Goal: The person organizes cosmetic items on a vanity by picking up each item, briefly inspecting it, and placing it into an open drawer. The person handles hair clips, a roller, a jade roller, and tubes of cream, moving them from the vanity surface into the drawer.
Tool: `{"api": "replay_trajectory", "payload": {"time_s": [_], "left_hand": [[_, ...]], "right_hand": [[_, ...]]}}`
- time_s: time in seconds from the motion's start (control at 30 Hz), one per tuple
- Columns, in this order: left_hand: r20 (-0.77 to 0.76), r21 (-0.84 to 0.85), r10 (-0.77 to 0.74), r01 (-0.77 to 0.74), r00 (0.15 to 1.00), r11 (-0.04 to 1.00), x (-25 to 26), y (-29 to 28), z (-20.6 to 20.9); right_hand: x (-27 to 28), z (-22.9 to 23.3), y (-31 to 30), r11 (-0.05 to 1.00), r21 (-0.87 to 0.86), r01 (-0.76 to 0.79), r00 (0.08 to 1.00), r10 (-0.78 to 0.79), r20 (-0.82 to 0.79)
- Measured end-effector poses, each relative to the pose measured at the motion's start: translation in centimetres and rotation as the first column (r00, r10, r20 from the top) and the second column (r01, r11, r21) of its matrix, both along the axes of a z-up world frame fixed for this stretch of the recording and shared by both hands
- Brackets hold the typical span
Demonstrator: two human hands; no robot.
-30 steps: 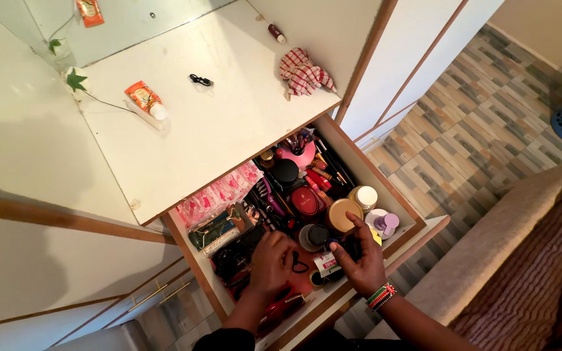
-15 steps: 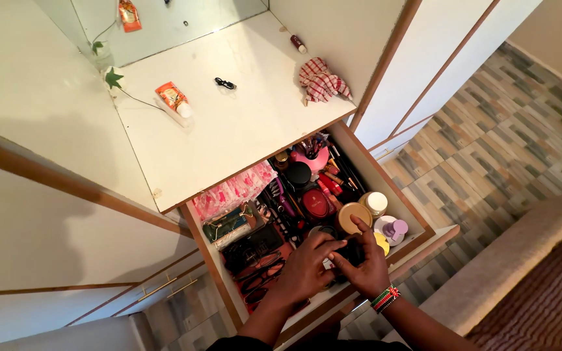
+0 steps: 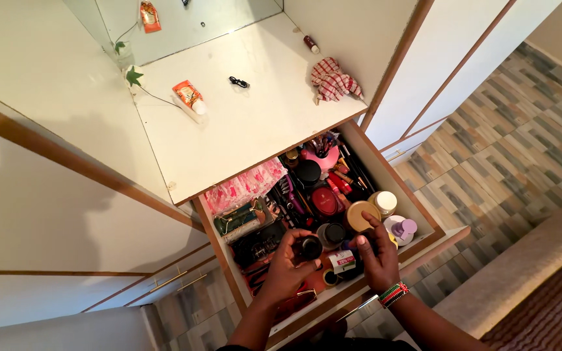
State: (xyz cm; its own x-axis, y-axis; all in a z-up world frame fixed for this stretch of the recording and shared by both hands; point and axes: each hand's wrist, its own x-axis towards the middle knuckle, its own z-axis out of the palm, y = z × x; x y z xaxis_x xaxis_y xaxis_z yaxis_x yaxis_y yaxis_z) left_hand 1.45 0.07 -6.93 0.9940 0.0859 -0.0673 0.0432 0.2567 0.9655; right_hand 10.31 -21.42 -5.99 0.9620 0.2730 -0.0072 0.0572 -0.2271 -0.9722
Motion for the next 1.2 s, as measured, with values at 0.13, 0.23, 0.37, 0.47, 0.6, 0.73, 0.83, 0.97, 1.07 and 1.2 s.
{"api": "replay_trajectory", "payload": {"time_s": [0.13, 0.23, 0.37, 0.47, 0.6, 0.73, 0.83, 0.97, 1.07, 1.2], "left_hand": [[-0.127, -0.273, 0.006, -0.04, 0.992, 0.961, -0.4, -0.1, 0.2], [-0.137, -0.476, -0.022, -0.047, 0.99, 0.878, -0.3, -0.1, -0.4], [-0.067, -0.666, -0.054, -0.005, 0.996, 0.746, -0.5, 0.2, -0.5], [-0.136, -0.497, -0.04, -0.033, 0.99, 0.867, -0.5, 0.5, -0.6], [-0.307, -0.165, -0.035, -0.017, 0.951, 0.986, 0.2, 0.6, -3.4], [-0.37, 0.385, -0.01, 0.163, 0.929, 0.908, 0.4, 1.1, -7.2], [-0.379, 0.563, -0.086, 0.304, 0.921, 0.768, 0.6, 1.2, -8.6], [-0.276, 0.761, -0.211, 0.347, 0.938, 0.548, 1.1, 0.6, -8.8], [-0.354, 0.802, -0.274, 0.441, 0.894, 0.403, 1.9, -0.1, -7.6], [-0.371, 0.791, -0.33, 0.482, 0.868, 0.378, 2.3, -0.3, -5.8]], "right_hand": [[-0.1, 0.1, 0.0, 1.0, -0.022, -0.02, 0.998, 0.021, 0.051], [-0.2, 0.1, 0.1, 0.999, -0.015, -0.028, 0.998, 0.029, 0.064], [-0.2, 0.0, 0.1, 1.0, -0.016, -0.02, 0.998, 0.021, 0.057], [-0.1, -0.1, 0.1, 1.0, -0.022, -0.013, 0.999, 0.014, 0.049], [-0.2, 0.0, 0.1, 1.0, 0.012, -0.022, 0.999, 0.021, 0.041], [-0.2, 0.2, 0.1, 0.999, -0.024, -0.02, 0.999, 0.021, 0.037], [-0.2, 0.1, 0.2, 1.0, -0.019, -0.023, 0.999, 0.024, 0.028], [-0.2, 0.1, 0.3, 1.0, -0.004, -0.027, 0.999, 0.027, 0.024], [-0.1, 0.2, 0.3, 0.999, -0.035, -0.017, 0.999, 0.018, 0.045], [-0.1, 0.4, 0.4, 0.999, -0.046, -0.016, 0.998, 0.019, 0.056]]}}
